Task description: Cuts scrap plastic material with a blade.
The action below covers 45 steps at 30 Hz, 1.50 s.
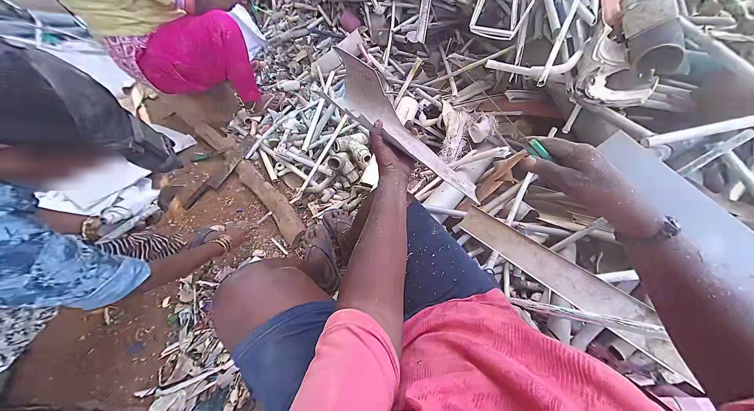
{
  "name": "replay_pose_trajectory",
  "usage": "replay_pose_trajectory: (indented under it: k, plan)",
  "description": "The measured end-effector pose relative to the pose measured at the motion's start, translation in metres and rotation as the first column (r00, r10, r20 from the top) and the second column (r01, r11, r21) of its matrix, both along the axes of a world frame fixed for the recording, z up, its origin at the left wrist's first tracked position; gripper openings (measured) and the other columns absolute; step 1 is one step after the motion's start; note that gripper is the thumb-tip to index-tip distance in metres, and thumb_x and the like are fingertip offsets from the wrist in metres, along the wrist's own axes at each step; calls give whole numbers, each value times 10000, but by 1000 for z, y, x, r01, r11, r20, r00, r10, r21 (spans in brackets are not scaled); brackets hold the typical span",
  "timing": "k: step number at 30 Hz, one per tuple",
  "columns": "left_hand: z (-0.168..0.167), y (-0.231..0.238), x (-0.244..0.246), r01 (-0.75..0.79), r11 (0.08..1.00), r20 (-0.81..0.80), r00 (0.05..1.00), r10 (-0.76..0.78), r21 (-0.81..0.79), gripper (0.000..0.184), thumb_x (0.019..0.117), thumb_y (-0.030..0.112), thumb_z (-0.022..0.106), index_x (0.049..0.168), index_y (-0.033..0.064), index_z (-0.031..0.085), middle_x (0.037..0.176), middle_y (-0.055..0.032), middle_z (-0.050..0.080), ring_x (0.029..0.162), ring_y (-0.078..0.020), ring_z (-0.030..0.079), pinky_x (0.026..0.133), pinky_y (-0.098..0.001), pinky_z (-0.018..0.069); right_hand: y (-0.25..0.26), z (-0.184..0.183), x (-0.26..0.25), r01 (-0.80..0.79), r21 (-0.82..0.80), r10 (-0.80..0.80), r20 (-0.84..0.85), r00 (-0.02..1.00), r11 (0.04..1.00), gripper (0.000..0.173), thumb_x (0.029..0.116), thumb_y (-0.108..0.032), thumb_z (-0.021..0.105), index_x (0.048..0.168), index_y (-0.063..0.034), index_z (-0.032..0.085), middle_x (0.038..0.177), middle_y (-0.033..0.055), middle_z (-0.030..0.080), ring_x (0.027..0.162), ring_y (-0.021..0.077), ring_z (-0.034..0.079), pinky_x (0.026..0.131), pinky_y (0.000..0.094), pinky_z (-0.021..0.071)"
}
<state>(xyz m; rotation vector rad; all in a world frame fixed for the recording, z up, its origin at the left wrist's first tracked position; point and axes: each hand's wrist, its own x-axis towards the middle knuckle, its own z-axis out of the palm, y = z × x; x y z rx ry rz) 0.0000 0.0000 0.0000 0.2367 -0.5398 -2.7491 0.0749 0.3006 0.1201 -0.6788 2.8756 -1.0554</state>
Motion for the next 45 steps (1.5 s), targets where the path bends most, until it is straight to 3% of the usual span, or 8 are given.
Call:
replay_pose_trajectory:
  k: [3,12,17,20,32,37,39,45]
  plan:
    - [-25,16,2,134,981,-6,991,-135,140,719,936,723,320,1360,156,448,1135,-187,656,916,-343,678,781,-564,563,-2,-12,0,-42,284,66,-76,995,958,518,1069,-356,543,1524,-117,479,860,122,683,672,277,640,648,546,531]
    - [-43,48,1,285,941,-129,956,-264,184,913,914,828,203,1451,132,448,1294,-244,615,1115,-419,646,891,-629,541,-1,-32,26,-198,475,230,-10,973,858,480,1040,-127,536,1488,-300,565,1162,121,643,919,256,670,750,479,563]
    - [-43,48,8,302,928,-105,953,-285,217,922,922,833,177,1447,124,446,1267,-268,627,1087,-444,662,863,-637,555,-24,-43,36,-242,615,276,41,960,751,494,988,-30,568,1433,-240,619,891,125,670,764,308,673,665,492,549]
    - [-44,49,12,342,923,-158,936,-316,179,894,936,797,163,1392,91,470,1204,-274,639,1016,-435,678,804,-616,574,-56,-49,14,-209,673,229,60,972,709,534,999,-78,561,1504,-251,538,941,168,677,853,371,677,726,536,549]
    - [-53,48,2,365,923,-208,919,-336,125,1021,894,863,54,1422,82,447,1220,-287,623,1032,-436,668,818,-607,574,-69,-37,3,-299,637,295,115,948,710,253,1026,-94,542,1213,-142,705,870,124,694,822,335,691,720,541,547]
    - [-49,45,5,333,933,-154,938,-312,140,1061,870,892,49,1419,81,458,1193,-286,640,1018,-433,678,812,-606,580,-62,-28,3,-399,531,358,184,915,748,381,1055,-112,515,1402,-188,652,939,77,732,819,244,690,751,477,547]
    - [-49,40,1,321,932,-163,941,-295,165,1106,839,918,31,1435,80,439,1221,-285,629,1039,-428,671,825,-605,574,-59,-21,9,-388,515,348,177,921,765,263,1054,-132,540,1230,-174,730,882,37,721,755,196,678,691,438,551]
    - [-55,48,4,421,902,-231,891,-392,93,1163,826,911,-31,1368,27,495,1140,-277,644,1002,-397,675,835,-563,579,-77,-40,-22,-414,424,393,140,909,806,326,1050,-97,478,1279,-105,710,927,103,716,834,246,674,783,465,527]
